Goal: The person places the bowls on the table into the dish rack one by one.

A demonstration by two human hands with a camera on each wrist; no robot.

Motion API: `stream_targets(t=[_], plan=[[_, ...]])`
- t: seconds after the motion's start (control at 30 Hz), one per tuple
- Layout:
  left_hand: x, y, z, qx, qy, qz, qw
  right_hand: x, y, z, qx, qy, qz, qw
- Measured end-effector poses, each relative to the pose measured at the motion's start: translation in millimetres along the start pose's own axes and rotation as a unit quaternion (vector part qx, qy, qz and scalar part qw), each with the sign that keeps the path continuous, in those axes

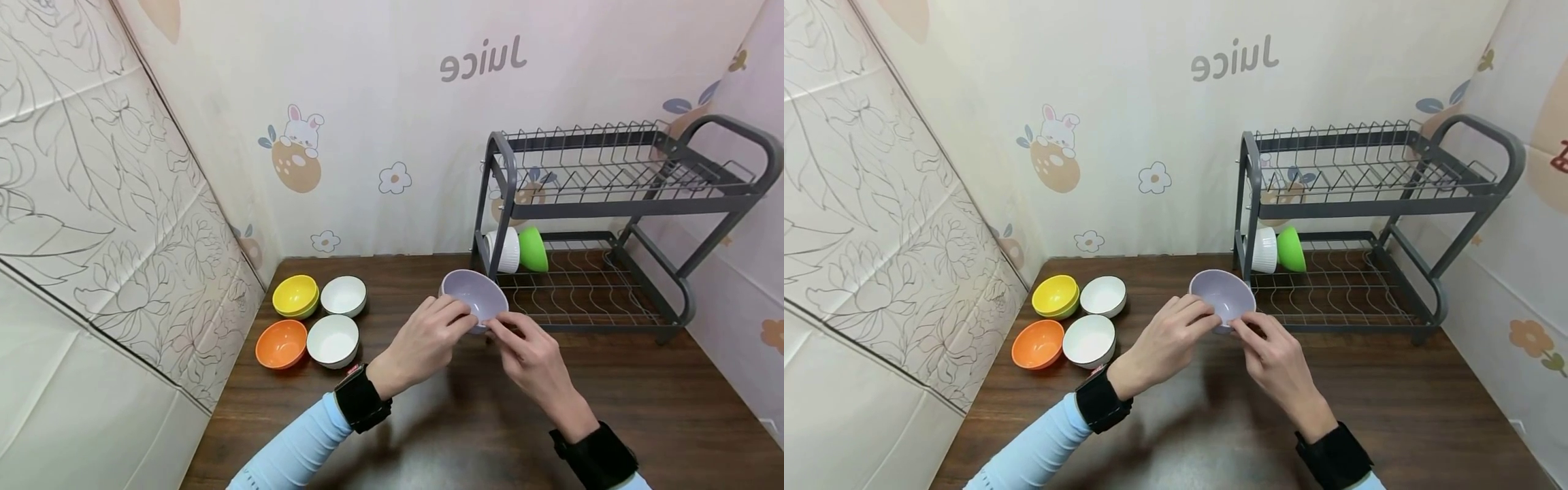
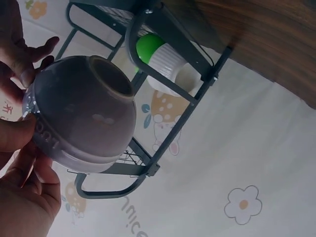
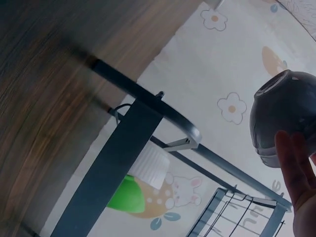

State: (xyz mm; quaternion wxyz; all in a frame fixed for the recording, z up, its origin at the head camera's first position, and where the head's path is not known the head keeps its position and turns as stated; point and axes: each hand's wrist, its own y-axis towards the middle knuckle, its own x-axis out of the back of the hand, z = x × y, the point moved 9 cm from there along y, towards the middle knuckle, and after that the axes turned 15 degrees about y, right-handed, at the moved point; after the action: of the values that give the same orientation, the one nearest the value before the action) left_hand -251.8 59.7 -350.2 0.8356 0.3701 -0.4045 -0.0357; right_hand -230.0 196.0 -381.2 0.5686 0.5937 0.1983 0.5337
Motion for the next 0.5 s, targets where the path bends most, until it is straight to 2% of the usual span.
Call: stream_targets(t=[0.23, 0.5], plan=[[2.1, 12.6, -0.3, 0.009, -0.023, -0.027, 0.9994, 17, 3, 1, 0.001, -0.011, -0.044, 0.999], [10.2, 19.7, 10.8, 0.045, -0.065, -0.065, 0.9948, 40, 2, -5, -0.021, -0.023, -0.084, 0.996]])
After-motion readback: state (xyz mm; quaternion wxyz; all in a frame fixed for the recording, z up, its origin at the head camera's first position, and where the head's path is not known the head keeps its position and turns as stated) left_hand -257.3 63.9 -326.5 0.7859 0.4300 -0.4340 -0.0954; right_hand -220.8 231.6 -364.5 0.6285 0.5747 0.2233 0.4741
